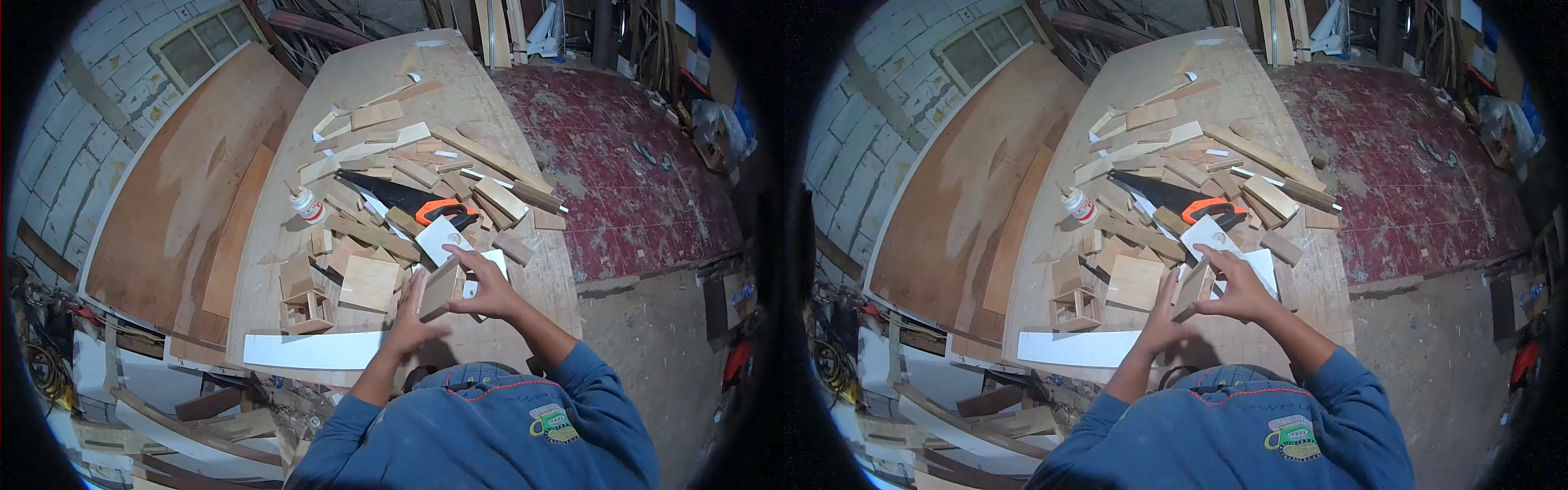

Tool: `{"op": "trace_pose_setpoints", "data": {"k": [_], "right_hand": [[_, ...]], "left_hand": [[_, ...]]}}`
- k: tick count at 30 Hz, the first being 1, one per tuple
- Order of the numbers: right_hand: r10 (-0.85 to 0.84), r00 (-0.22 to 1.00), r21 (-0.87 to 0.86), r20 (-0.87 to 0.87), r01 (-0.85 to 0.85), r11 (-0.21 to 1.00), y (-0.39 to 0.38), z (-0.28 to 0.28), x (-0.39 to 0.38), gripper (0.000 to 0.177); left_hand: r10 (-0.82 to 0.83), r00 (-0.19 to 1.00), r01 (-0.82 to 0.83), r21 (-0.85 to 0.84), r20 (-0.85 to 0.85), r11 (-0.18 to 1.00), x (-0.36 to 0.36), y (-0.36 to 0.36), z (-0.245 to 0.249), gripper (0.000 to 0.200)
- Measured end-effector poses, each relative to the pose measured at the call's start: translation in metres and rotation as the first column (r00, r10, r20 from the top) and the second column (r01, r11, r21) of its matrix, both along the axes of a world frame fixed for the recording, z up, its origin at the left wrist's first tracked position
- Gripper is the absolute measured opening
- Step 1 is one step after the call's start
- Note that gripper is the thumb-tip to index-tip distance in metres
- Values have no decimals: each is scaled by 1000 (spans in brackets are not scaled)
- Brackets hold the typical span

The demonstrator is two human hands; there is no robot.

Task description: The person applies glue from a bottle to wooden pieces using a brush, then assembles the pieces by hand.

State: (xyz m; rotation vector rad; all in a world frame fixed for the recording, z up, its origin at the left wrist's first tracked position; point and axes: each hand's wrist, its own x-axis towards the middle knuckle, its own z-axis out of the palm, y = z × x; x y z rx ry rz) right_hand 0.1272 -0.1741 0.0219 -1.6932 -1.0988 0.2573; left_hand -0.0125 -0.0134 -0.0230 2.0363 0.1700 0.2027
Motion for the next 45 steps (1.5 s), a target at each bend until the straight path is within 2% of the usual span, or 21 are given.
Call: {"op": "trace_pose_setpoints", "data": {"k": [1, 4, 6, 8, 11, 12, 15, 18, 21, 22, 24, 25, 26, 30, 32, 36, 37, 39, 42, 44, 45], "right_hand": [[58, 998, 17, -11, -58, 998, -3, 1, -3, 95], [182, 983, 0, 16, -182, 983, -8, 5, -10, 97], [244, 970, 0, 8, -244, 970, -10, 7, -12, 99], [266, 963, -52, -50, -269, 962, -16, 8, -9, 89], [350, 849, 112, -395, -334, 936, -24, -7, 1, 62], [257, 938, 84, -233, -244, 966, -26, 4, 3, 57], [220, 901, 59, -373, -214, 975, -26, 4, 2, 49], [51, 894, -46, -445, -80, 996, -17, -34, 3, 42], [-47, 661, -103, -749, -46, 994, -16, -47, -2, 33], [-47, 659, -108, -751, -51, 993, -14, -55, -3, 33], [-81, 459, -47, -885, 85, 995, -6, -85, -2, 30], [-79, 346, -65, -935, 52, 997, -6, -96, 1, 24], [-81, 344, -69, -935, 48, 996, -6, -111, 2, 24], [-193, 450, -221, -872, -9, 975, -6, -177, 2, 21], [-265, 485, -299, -833, 8, 954, 1, -181, 1, 20], [-136, 584, -238, -800, -101, 966, 57, -148, 32, 18], [-111, 690, -243, -715, -97, 965, 79, -142, 42, 19], [-49, 853, -237, -519, -89, 967, 125, -128, 58, 22], [80, 983, -209, -165, -115, 971, 211, -98, 76, 29], [106, 994, -199, -41, -112, 974, 271, -85, 84, 31], [135, 988, -239, -75, -149, 959, 306, -87, 92, 36]], "left_hand": [[-40, 999, 39, 179, 3, 983, -2, -2, 5, 132], [-88, 995, 87, -17, -47, 996, -1, -14, 15, 128], [-61, 996, 61, 0, -59, 998, -3, -15, 13, 126], [-82, 997, 83, 119, -15, 989, -3, -15, 7, 122], [-196, 973, 164, 238, 121, 957, -6, -9, 1, 118], [-195, 974, 163, 233, 119, 959, -7, -10, -2, 118], [-148, 989, 141, 180, 26, 973, -14, -16, -11, 116], [-160, 986, 149, -198, -39, 969, -13, -28, -24, 117], [-119, 993, 108, -339, -11, 935, -13, -31, -46, 114], [-108, 993, 79, -431, -43, 899, -14, -32, -46, 112], [-99, 992, 44, -541, -72, 840, -15, -31, -45, 109], [-98, 991, 15, -638, -96, 770, -14, -30, -46, 107], [-95, 991, 10, -641, -98, 767, -15, -27, -50, 107], [5, 980, -151, -734, -197, 663, -19, -13, -61, 96], [66, 927, -342, -760, -369, 553, -26, -6, -54, 94], [236, 952, -304, -672, -194, 675, -36, 23, -85, 84], [265, 948, -311, -668, -173, 676, -37, 31, -85, 84], [302, 935, -307, -850, -186, 428, -38, 47, -87, 76], [416, 907, -289, -819, -68, 496, -36, 64, -83, 73], [468, 883, -285, -832, -35, 475, -36, 75, -70, 79], [481, 876, -282, -838, -27, 467, -37, 79, -66, 81]]}}
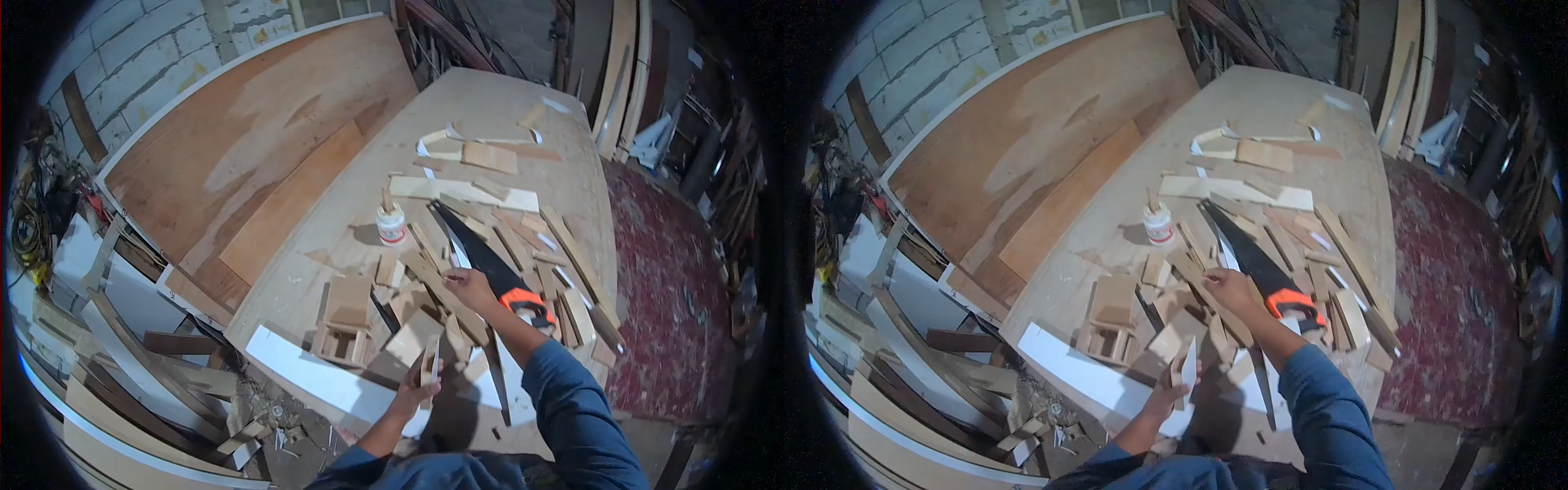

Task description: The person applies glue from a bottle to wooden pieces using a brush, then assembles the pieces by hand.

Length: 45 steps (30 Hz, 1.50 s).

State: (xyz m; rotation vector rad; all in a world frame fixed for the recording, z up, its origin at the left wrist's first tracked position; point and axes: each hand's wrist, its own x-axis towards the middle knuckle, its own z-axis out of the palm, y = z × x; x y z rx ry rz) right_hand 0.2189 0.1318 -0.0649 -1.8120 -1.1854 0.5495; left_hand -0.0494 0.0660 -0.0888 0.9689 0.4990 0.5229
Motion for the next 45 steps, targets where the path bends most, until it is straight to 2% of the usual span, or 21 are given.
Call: {"op": "trace_pose_setpoints", "data": {"k": [4, 6, 7, 9, 10, 14, 17, 19, 21, 22, 25, 27, 29, 31, 34, 36, 38, 40, 41, 43, 45], "right_hand": [[57, 982, -62, 181, -46, 997, 116, 19, 6, 51], [-68, 950, -62, 304, 91, 994, 166, 24, 6, 75], [-63, 950, -57, 305, 84, 995, 187, 26, 4, 75], [-99, 931, -64, 352, 130, 989, 219, 26, 4, 92], [-90, 916, -14, 390, 104, 995, 232, 20, 5, 98], [74, 952, -182, 296, -20, 983, 247, 9, 6, 96], [12, 968, -48, 251, 0, 999, 231, -2, 3, 86], [72, 934, 105, 351, -116, 988, 215, -7, 4, 75], [90, 925, 132, 369, -148, 980, 196, -6, 4, 73], [105, 917, 162, 385, -179, 970, 188, -4, 4, 70], [48, 909, 304, 414, -188, 934, 139, 29, -1, 70], [0, 928, 314, 373, -126, 941, 86, 61, -5, 69], [-31, 955, 433, 293, -104, 895, 24, 76, -2, 68], [-129, 940, 386, 315, -3, 922, -53, 93, -5, 65], [-89, 881, 246, 464, -32, 969, -186, 107, -16, 60], [-176, 880, 126, 441, 133, 983, -271, 100, -32, 59], [-292, 859, 48, 422, 300, 953, -348, 91, -60, 59], [-482, 752, -48, 450, 560, 827, -410, 74, -84, 56], [-515, 726, -50, 456, 599, 799, -433, 61, -94, 56], [-674, 543, 9, 500, 776, 631, -468, 28, -109, 54], [-710, 489, -6, 507, 825, 565, -489, -1, -118, 57]], "left_hand": [[25, 999, -25, 4, 34, 1000, -12, 19, 0, 97], [9, 1000, -9, 6, -30, 1000, -21, 24, 3, 105], [17, 999, -16, 10, -29, 1000, -27, 26, -1, 105], [-10, 998, 10, 12, -57, 1000, -36, 29, -7, 105], [-54, 993, 35, -181, -104, 983, -41, 29, 1, 104], [-54, 980, 26, -148, -192, 989, -35, 30, -20, 109], [-64, 959, 34, -114, -275, 993, -31, 23, -27, 114], [-149, 921, 127, -84, -360, 988, -28, 26, -21, 112], [21, 996, -22, -8, -84, 1000, -18, 19, -17, 104], [20, 996, -21, -6, -85, 1000, -19, 21, -10, 104], [-68, 995, 65, -37, -79, 997, -23, 19, 0, 106], [-2, 1000, 1, 142, 11, 990, -26, 13, -27, 108], [42, 999, -42, -10, -16, 999, -23, 8, 3, 109], [12, 1000, -14, 58, 24, 998, -29, 7, -23, 106], [-114, 993, 105, 185, 38, 977, -26, 8, -27, 103], [-112, 994, 112, 188, -14, 976, -15, -10, -3, 108], [-244, 964, 261, 223, -103, 939, -9, -21, 4, 113], [-365, 924, 383, 236, -114, 893, 8, -35, 16, 114], [-443, 883, 467, 217, -154, 857, 17, -45, 21, 117], [-539, 821, 569, 193, -188, 799, 35, -67, 29, 120], [-666, 704, 709, 217, -246, 671, 56, -90, 37, 122]]}}
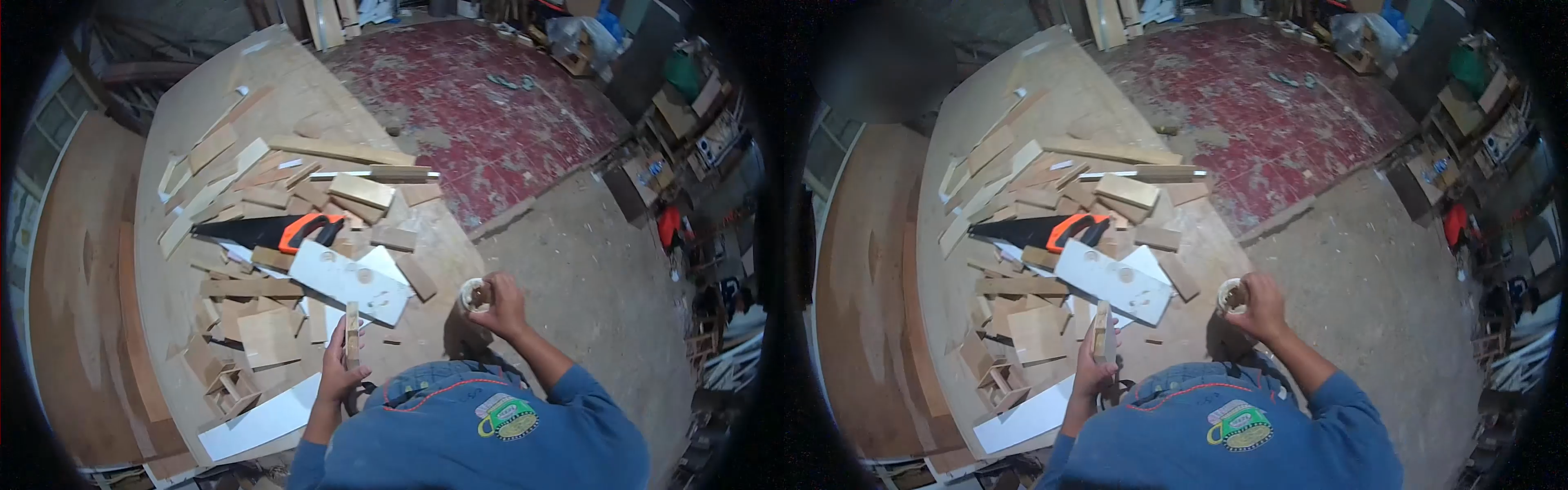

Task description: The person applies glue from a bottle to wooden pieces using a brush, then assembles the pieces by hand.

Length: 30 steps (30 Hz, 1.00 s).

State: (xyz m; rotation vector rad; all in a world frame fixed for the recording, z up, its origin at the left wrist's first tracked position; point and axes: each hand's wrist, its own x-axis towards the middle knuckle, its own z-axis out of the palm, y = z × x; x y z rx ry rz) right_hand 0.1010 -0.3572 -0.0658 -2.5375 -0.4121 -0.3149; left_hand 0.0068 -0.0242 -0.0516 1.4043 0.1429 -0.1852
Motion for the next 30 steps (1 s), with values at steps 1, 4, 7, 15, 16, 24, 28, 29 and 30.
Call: {"op": "trace_pose_setpoints", "data": {"k": [1, 4, 7, 15, 16, 24, 28, 29, 30], "right_hand": [[-84, 996, 22, -34, 85, 996, -3, -9, -3, 58], [-183, 982, 42, -55, 185, 982, -14, -15, -6, 66], [-101, 992, 129, -79, 111, 985, -21, -5, -13, 74], [-27, 993, 347, -117, 66, 936, -48, 15, -11, 24], [-27, 998, 271, -53, 41, 962, -48, 16, -9, 20], [60, 997, 271, 57, -73, 960, -45, 9, -11, 12], [76, 996, 287, 52, -88, 954, -48, 8, -19, 14], [79, 995, 289, 53, -91, 953, -49, 10, -19, 14], [91, 992, 275, 87, -112, 955, -50, 13, -21, 15]], "left_hand": [[-87, 996, 87, -26, 0, 996, 10, -12, 8, 119], [-311, 947, 301, 123, 77, 946, 37, -46, 6, 115], [-495, 867, 468, 262, 46, 844, 53, -78, 16, 112], [-812, 574, 576, 652, 106, 492, 61, -127, 20, 111], [-832, 551, 574, 695, 64, 433, 61, -131, 22, 110], [-825, 563, 474, 799, 47, 369, 63, -154, 22, 107], [-815, 580, 440, 845, -9, 304, 63, -159, 21, 107], [-815, 579, 424, 855, -1, 300, 63, -160, 21, 107], [-814, 581, 423, 855, -3, 300, 62, -161, 20, 107]]}}
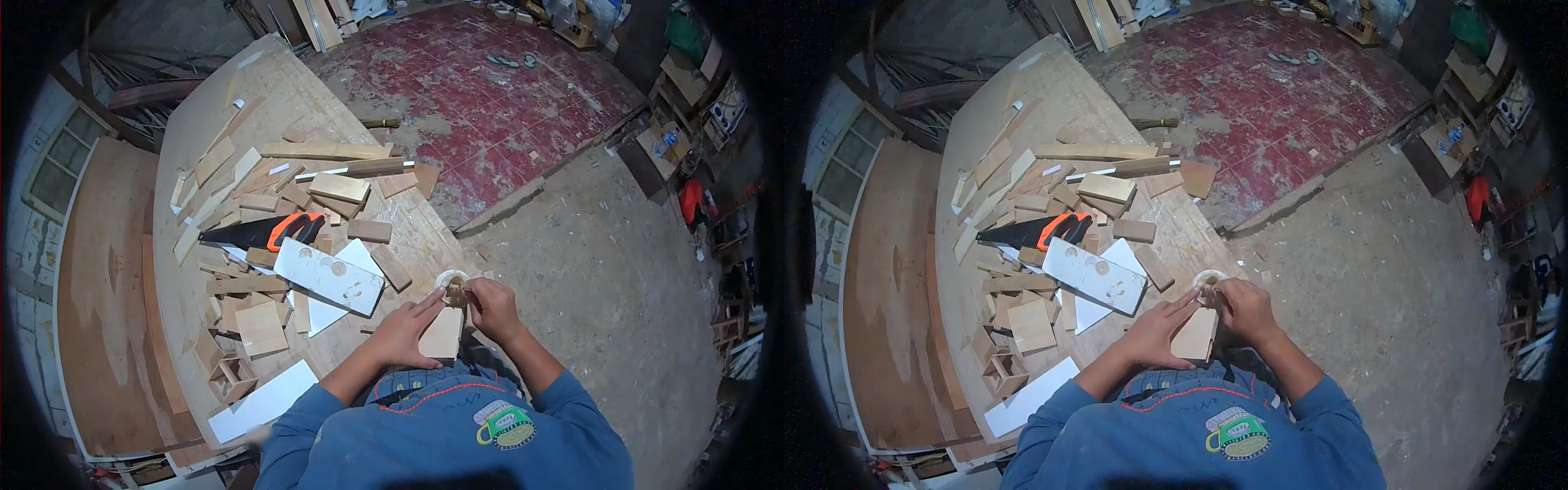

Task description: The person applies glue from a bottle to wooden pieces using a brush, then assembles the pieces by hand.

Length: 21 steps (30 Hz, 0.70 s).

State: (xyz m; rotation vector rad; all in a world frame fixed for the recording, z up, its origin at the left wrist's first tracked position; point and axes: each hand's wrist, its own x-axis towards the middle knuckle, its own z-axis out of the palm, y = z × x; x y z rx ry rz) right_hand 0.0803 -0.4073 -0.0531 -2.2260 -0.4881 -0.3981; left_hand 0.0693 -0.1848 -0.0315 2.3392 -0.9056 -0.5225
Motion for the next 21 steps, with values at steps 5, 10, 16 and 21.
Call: {"op": "trace_pose_setpoints", "data": {"k": [5, 10, 16, 21], "right_hand": [[-4, 996, -100, 89, 13, 995, -5, 13, 3, 17], [31, 998, -88, -55, -36, 995, -8, 9, 13, 12], [-98, 995, 120, 27, 94, 988, -18, 62, 11, 6], [-181, 983, 219, 21, 172, 960, -34, 66, 11, 6]], "left_hand": [[21, 1000, -21, 17, -4, 1000, -3, -4, 1, 106], [15, 999, -16, 13, 28, 1000, -5, -4, -2, 107], [25, 997, -23, -29, 68, 999, -6, -1, -12, 106], [60, 995, -47, -162, 76, 986, -10, 3, -13, 106]]}}
